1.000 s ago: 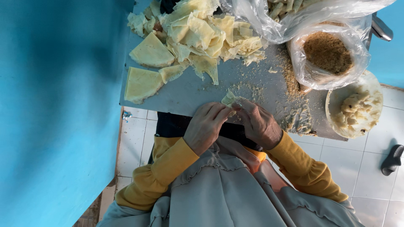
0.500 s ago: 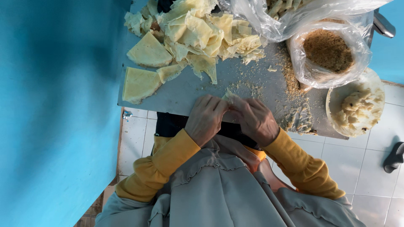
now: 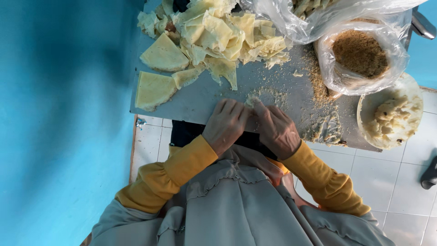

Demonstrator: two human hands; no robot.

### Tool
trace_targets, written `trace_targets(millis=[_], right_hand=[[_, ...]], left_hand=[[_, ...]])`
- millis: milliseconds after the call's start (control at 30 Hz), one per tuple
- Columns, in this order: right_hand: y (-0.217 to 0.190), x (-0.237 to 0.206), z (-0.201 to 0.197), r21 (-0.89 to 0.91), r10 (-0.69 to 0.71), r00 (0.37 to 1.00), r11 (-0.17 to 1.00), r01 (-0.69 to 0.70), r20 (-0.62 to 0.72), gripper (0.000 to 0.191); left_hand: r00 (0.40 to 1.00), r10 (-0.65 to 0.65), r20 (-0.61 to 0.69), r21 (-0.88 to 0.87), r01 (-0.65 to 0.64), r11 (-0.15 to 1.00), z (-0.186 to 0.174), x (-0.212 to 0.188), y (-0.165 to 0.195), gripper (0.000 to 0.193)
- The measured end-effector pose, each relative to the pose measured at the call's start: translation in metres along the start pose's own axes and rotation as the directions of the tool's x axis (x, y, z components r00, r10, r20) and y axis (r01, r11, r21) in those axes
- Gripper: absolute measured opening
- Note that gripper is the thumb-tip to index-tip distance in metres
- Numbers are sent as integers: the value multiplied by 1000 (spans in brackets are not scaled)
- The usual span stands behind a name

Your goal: The person folds thin dough pieces into triangular pastries on a small metal table, pressing the seams closed by hand. They dip or coat the folded pastry in a brown powder from a plastic-lined container and place the finished piece onto a plate with other completed pastries, repeating the cycle.

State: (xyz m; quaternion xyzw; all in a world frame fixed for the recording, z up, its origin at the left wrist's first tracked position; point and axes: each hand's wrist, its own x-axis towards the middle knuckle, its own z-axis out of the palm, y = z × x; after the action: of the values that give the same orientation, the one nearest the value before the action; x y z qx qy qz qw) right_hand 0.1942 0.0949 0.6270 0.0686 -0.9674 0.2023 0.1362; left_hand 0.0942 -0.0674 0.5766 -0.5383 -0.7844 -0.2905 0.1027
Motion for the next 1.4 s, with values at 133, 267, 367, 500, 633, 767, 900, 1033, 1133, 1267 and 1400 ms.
trace_targets(millis=[133, 267, 367, 500, 633, 767, 900, 1033, 1133, 1267, 1400], right_hand=[[14, 20, -6, 312, 220, 959, 911, -268, 181, 56], [19, 23, -11, 359, 237, 946, 882, -304, 220, 65], [10, 10, -6, 185, 139, 988, 971, -149, 65, 61], [2, -2, 4, -75, -37, 998, 997, 33, -52, 57], [5, 6, 2, -72, -11, 1000, 997, 10, -23, 57], [11, 17, -7, 267, 205, 973, 937, -226, 106, 57], [8, 14, -4, 133, 62, 997, 989, -66, 35, 59], [12, 6, 2, -53, -88, 996, 995, 87, -18, 56], [16, 1, 5, -142, -173, 985, 975, 170, -9, 59], [5, -6, 14, -223, -13, 1000, 975, 14, 5, 55], [-4, 1, 19, -328, 101, 987, 943, -56, 125, 68]], left_hand=[[963, -184, 199, -173, 219, 960, 8, 18, -11, 19], [930, -226, 289, -269, 305, 914, 11, 27, -21, 5], [980, -155, 126, -258, 183, 949, 8, 17, -15, 9], [1000, 22, 23, 12, -22, 1000, 5, 4, -4, 12], [998, -44, 45, 43, 42, 998, 6, 10, -4, 12], [984, -105, 146, -63, 115, 991, 5, 19, -6, 14], [994, -45, 103, 28, 42, 999, -1, 13, 1, 14], [989, 5, 146, 139, -26, 990, -11, 2, 8, 20], [992, 7, 124, 300, -44, 953, -18, -1, 12, 35], [983, -45, 175, 370, -24, 929, -17, -1, 19, 51], [981, -118, 151, 426, 43, 904, -4, 9, 15, 61]])
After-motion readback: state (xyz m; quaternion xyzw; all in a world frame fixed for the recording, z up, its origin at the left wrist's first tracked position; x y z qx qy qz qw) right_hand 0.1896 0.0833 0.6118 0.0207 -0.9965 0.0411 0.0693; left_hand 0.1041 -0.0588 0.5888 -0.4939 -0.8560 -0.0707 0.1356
